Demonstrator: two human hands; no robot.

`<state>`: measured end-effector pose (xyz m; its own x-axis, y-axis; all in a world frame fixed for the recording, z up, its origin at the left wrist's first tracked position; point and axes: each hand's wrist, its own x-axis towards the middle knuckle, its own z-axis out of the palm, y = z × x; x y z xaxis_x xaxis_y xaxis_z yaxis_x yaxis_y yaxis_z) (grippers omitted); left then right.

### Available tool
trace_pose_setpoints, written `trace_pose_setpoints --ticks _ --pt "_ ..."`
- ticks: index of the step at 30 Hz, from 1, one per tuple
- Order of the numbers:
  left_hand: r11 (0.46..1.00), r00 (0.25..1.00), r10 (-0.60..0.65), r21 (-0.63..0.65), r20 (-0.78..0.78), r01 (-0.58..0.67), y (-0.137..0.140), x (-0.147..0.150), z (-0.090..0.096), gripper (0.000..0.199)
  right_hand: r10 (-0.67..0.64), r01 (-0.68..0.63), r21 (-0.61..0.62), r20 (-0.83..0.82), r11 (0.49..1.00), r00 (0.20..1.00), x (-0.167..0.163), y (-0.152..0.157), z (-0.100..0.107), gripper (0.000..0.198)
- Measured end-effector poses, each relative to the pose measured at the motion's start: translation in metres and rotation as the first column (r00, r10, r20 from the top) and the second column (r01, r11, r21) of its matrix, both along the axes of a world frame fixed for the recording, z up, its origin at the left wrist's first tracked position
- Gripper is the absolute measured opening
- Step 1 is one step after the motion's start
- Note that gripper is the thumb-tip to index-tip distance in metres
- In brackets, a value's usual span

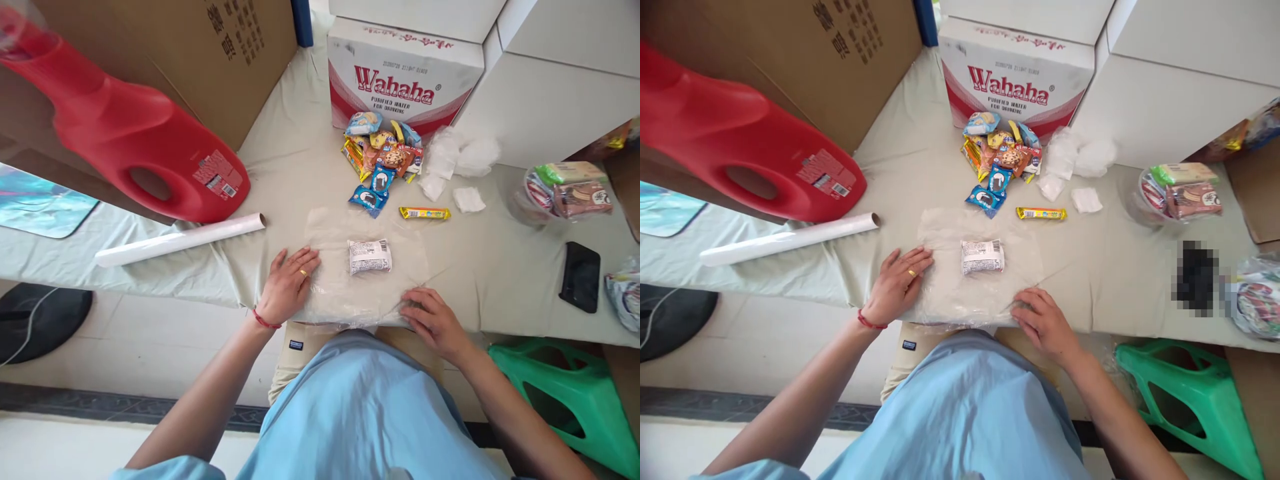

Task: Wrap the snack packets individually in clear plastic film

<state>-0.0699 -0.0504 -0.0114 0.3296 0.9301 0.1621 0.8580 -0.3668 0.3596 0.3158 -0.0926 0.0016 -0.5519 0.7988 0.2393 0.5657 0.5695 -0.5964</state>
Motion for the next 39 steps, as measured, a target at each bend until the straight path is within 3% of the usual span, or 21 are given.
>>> trace_pose_setpoints --ticks 5,9,11,13,16,19,21,26,29,31,34,37,39 --pt "0.99 0.995 -0.103 0.1 0.007 0.101 -0.012 -0.005 0.019 0.049 0.0 -0.002 -0.038 -0.052 0.999 0.999 -0.006 0.034 0.03 0.019" --pt "0.933 0.935 -0.352 -0.066 0.046 0.355 -0.022 -0.006 0.027 0.048 0.035 -0.04 -0.062 -0.08 0.997 0.996 -0.01 0.07 0.063 0.016" --pt "0.917 0.925 -0.374 -0.121 0.067 0.379 -0.023 -0.006 0.022 0.052 0.022 -0.034 -0.111 -0.106 0.993 0.994 -0.014 0.087 0.073 0.016" --pt "0.929 0.933 -0.351 -0.097 0.083 0.358 -0.021 -0.005 0.013 0.056 -0.006 -0.016 -0.175 -0.121 0.984 0.993 -0.017 0.102 0.079 0.018" --pt "0.946 0.941 -0.323 -0.007 0.102 0.325 -0.015 -0.002 0.003 0.044 -0.082 0.041 -0.316 -0.118 0.948 0.99 -0.024 0.123 0.081 0.024" --pt "0.948 0.942 -0.317 0.044 0.11 0.314 -0.008 0.006 0.002 0.033 -0.167 0.067 -0.52 -0.148 0.852 0.975 -0.031 0.14 0.079 0.034" --pt "0.945 0.938 -0.326 0.079 0.114 0.318 -0.008 0.013 0.006 0.039 -0.198 0.061 -0.615 -0.157 0.786 0.968 -0.035 0.147 0.077 0.038" --pt "0.895 0.889 -0.437 0.159 0.133 0.416 -0.022 0.035 0.011 0.043 -0.24 0.104 -0.676 -0.11 0.729 0.965 -0.04 0.156 0.068 0.039" --pt "0.889 0.874 -0.456 0.142 0.169 0.436 -0.031 0.044 0.004 0.024 -0.263 0.129 -0.696 -0.088 0.706 0.961 -0.04 0.157 0.062 0.039" --pt "0.917 0.884 -0.4 0.105 0.241 0.386 -0.032 0.045 -0.001 0.013 -0.28 0.144 -0.713 -0.076 0.686 0.957 -0.039 0.157 0.059 0.039" --pt "0.969 0.88 -0.224 -0.003 0.419 0.247 -0.026 0.041 0.0 0.023 -0.298 0.159 -0.727 -0.066 0.668 0.952 -0.037 0.16 0.057 0.04" --pt "0.988 0.837 0.091 -0.152 0.54 -0.009 -0.011 0.035 0.011 0.028 -0.297 0.165 -0.716 -0.062 0.679 0.953 -0.034 0.164 0.055 0.04" --pt "0.947 0.794 0.305 -0.256 0.526 -0.195 0.003 0.033 0.019 0.03 -0.292 0.172 -0.703 -0.054 0.69 0.955 -0.032 0.168 0.051 0.041"
